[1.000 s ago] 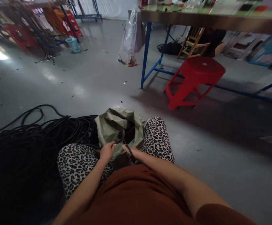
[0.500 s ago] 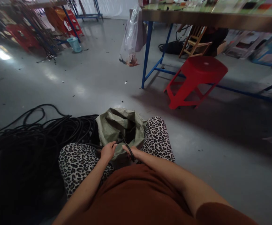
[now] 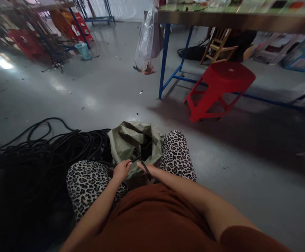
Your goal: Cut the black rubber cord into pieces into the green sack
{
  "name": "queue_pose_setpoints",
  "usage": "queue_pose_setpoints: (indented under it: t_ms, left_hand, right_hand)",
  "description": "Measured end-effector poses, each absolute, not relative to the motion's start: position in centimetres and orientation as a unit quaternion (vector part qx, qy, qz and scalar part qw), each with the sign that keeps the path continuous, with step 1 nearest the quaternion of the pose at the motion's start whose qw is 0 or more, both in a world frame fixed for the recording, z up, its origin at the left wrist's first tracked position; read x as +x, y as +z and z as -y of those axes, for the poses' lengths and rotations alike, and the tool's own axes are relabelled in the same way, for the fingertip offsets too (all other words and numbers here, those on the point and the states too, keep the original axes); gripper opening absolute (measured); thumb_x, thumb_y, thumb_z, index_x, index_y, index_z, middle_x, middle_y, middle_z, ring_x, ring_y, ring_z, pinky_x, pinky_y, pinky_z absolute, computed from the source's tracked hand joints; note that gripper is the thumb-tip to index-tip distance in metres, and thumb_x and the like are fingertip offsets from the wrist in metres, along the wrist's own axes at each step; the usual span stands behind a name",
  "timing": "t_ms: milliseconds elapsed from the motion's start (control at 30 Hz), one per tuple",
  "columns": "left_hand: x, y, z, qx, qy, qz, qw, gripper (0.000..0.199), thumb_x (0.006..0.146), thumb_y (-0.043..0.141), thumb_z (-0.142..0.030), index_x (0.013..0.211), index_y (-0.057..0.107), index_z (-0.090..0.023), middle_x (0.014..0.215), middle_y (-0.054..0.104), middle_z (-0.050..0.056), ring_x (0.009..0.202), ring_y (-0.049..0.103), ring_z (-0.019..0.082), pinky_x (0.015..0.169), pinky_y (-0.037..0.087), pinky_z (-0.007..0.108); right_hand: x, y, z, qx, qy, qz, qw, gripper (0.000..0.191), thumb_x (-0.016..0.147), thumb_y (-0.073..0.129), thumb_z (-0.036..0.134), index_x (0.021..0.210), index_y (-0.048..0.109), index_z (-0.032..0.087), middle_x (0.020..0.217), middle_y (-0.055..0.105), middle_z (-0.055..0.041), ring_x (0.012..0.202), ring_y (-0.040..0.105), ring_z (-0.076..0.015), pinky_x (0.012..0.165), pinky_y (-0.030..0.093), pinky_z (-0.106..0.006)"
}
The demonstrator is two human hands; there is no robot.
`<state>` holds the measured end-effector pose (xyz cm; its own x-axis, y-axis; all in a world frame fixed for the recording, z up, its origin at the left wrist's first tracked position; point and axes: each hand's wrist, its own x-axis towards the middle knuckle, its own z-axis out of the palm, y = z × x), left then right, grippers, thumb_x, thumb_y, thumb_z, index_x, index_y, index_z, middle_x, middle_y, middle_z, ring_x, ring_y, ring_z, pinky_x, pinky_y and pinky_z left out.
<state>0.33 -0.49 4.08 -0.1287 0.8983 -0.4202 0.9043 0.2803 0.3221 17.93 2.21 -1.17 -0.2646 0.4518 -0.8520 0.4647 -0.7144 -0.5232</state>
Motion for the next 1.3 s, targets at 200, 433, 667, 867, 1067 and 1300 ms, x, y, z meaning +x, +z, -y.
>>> queue_pose_setpoints:
  t_ms: [200, 433, 667, 867, 1067, 1300]
  left_hand:
    - [-0.1, 3.6, 0.4, 0.608, -0.008, -0.743, 0.281, 0.035, 0.094, 0.045, -0.032, 0.122, 0.063, -0.024, 0.123, 0.067, 0.007, 0.108, 0.063, 0.019, 0.090, 0.044, 0.027]
    - [-0.5, 3.3, 0.4, 0.621, -0.013, -0.729, 0.287, 0.036, 0.094, 0.044, -0.032, 0.123, 0.062, -0.022, 0.120, 0.068, 0.008, 0.107, 0.063, 0.020, 0.090, 0.044, 0.028]
    - [-0.6, 2.9, 0.3, 0.610, -0.002, -0.736, 0.294, 0.036, 0.094, 0.044, -0.033, 0.122, 0.064, -0.022, 0.122, 0.067, 0.008, 0.109, 0.062, 0.020, 0.093, 0.043, 0.027]
    - [-0.3, 3.1, 0.3, 0.602, 0.004, -0.741, 0.296, 0.036, 0.093, 0.044, -0.033, 0.120, 0.065, -0.022, 0.120, 0.069, 0.008, 0.107, 0.063, 0.020, 0.090, 0.045, 0.028]
    - [-0.1, 3.3, 0.3, 0.599, 0.002, -0.742, 0.301, 0.037, 0.094, 0.044, -0.034, 0.123, 0.063, -0.021, 0.122, 0.068, 0.009, 0.108, 0.063, 0.021, 0.090, 0.044, 0.028]
    - [0.0, 3.2, 0.2, 0.588, 0.008, -0.748, 0.309, 0.035, 0.093, 0.045, -0.034, 0.121, 0.065, -0.024, 0.123, 0.067, 0.007, 0.109, 0.062, 0.020, 0.091, 0.043, 0.027]
  right_hand:
    - [17.9, -0.8, -2.3, 0.599, -0.693, -0.401, 0.009, 0.056, 0.086, 0.052, 0.065, 0.094, 0.061, 0.010, 0.064, 0.061, -0.0036, 0.049, 0.056, -0.0120, 0.044, 0.043, -0.019]
    - [17.7, 0.4, -2.5, 0.617, -0.658, -0.431, 0.020, 0.051, 0.086, 0.054, 0.061, 0.086, 0.062, 0.010, 0.059, 0.057, -0.0026, 0.047, 0.053, -0.0124, 0.041, 0.039, -0.019]
    - [17.7, 0.2, -2.5, 0.616, -0.639, -0.460, 0.036, 0.057, 0.086, 0.050, 0.066, 0.070, 0.060, 0.012, 0.051, 0.054, -0.0041, 0.043, 0.053, -0.0137, 0.040, 0.042, -0.021]
    - [17.8, 0.9, -2.4, 0.613, -0.625, -0.480, 0.050, 0.061, 0.085, 0.047, 0.070, 0.066, 0.057, 0.013, 0.049, 0.053, -0.0027, 0.039, 0.051, -0.0123, 0.039, 0.042, -0.020]
    - [17.9, 2.4, -2.2, 0.603, -0.622, -0.493, 0.077, 0.065, 0.084, 0.040, 0.075, 0.067, 0.056, 0.015, 0.048, 0.053, -0.0028, 0.038, 0.054, -0.0149, 0.036, 0.041, -0.021]
    - [17.9, 2.5, -2.1, 0.598, -0.598, -0.526, 0.091, 0.067, 0.088, 0.035, 0.073, 0.070, 0.058, 0.014, 0.049, 0.054, -0.0029, 0.039, 0.055, -0.0156, 0.039, 0.044, -0.023]
